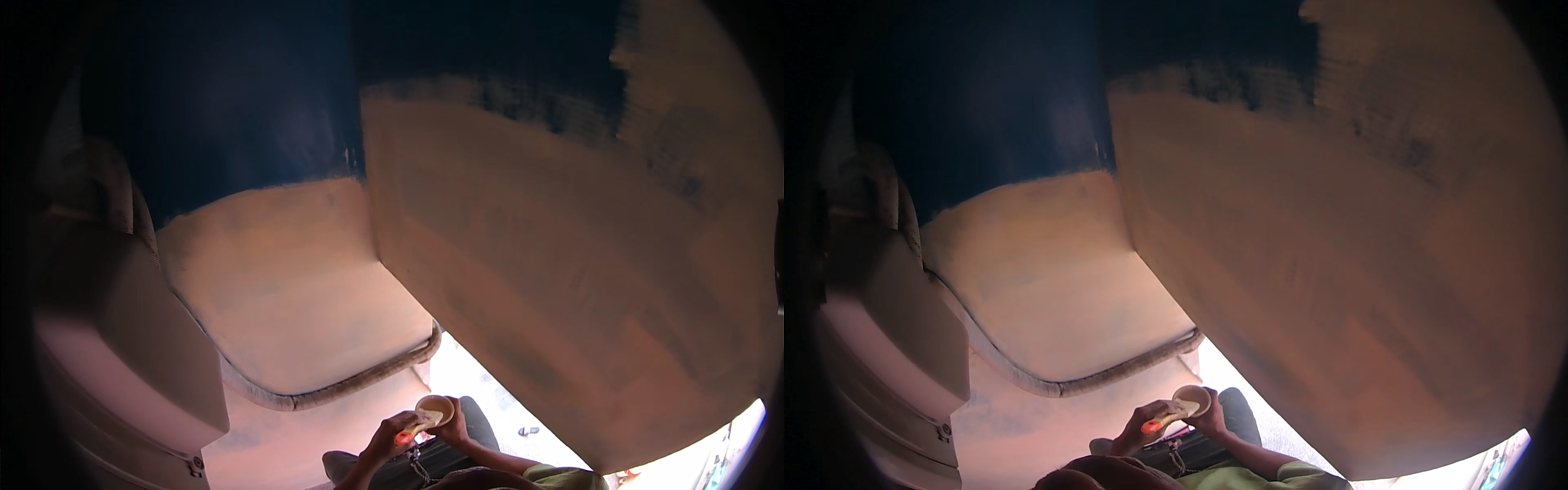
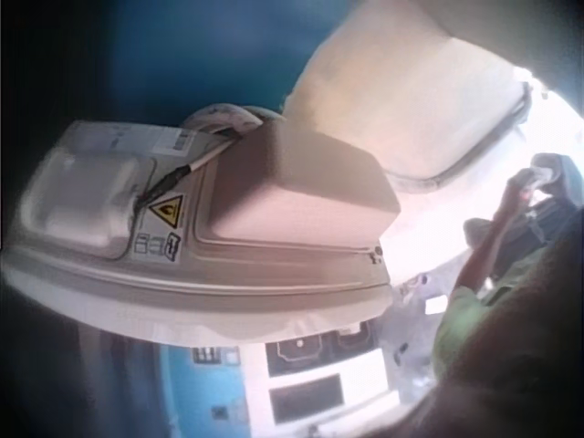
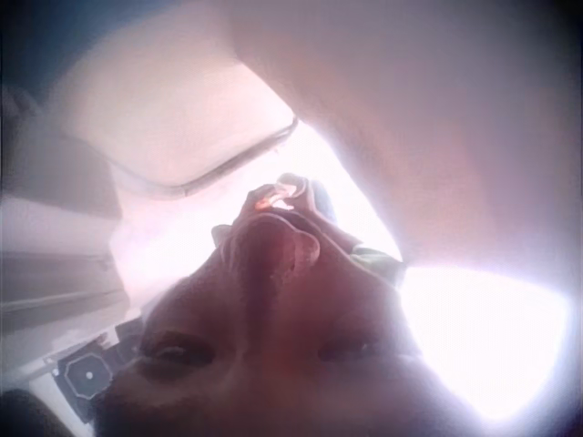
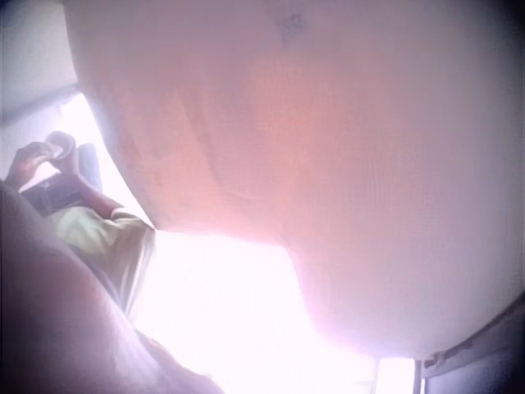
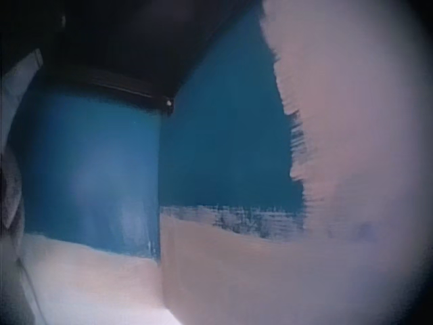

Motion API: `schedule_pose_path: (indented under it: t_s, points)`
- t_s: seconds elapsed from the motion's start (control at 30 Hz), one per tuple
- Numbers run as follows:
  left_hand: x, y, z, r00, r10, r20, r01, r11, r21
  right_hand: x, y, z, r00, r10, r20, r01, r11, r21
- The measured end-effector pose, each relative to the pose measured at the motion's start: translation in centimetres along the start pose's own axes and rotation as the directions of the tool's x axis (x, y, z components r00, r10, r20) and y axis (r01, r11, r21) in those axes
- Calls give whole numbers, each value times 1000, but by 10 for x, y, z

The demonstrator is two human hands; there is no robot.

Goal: The person paints a ceiling using a paintbrush and a small container of paint. They repeatedly dip the brush into the container and apply paint to the ceiling surface, covering a section over time.

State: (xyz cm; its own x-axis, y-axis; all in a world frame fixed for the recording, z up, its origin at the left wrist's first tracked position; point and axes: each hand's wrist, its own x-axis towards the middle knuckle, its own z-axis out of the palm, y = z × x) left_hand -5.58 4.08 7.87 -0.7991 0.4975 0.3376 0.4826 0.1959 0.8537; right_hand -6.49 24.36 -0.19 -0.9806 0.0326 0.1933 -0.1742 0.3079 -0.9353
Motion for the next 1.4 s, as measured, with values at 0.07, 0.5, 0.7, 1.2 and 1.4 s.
schedule_pose_path:
  t_s: [0.07, 0.5, 0.7, 1.2, 1.4]
  points:
    - [1, 6, 0, 1000, 6, -11, -6, 999, 49, -1, 4, 1, 1000, 15, -15, -15, 1000, 13]
    - [0, 20, 1, 988, 137, 65, -150, 947, 284, -6, 10, 3, 998, 40, -42, -38, 999, 34]
    - [-2, 21, 3, 993, 107, 50, -117, 942, 313, -5, 24, 9, 998, -20, -63, 21, 1000, 11]
    - [3, 26, 2, 975, 154, 160, -193, 944, 268, -7, 35, 12, 992, -75, -100, 75, 997, -13]
    - [4, 31, 0, 969, 171, 176, -221, 920, 324, -8, 40, 14, 993, -61, -104, 62, 998, 4]
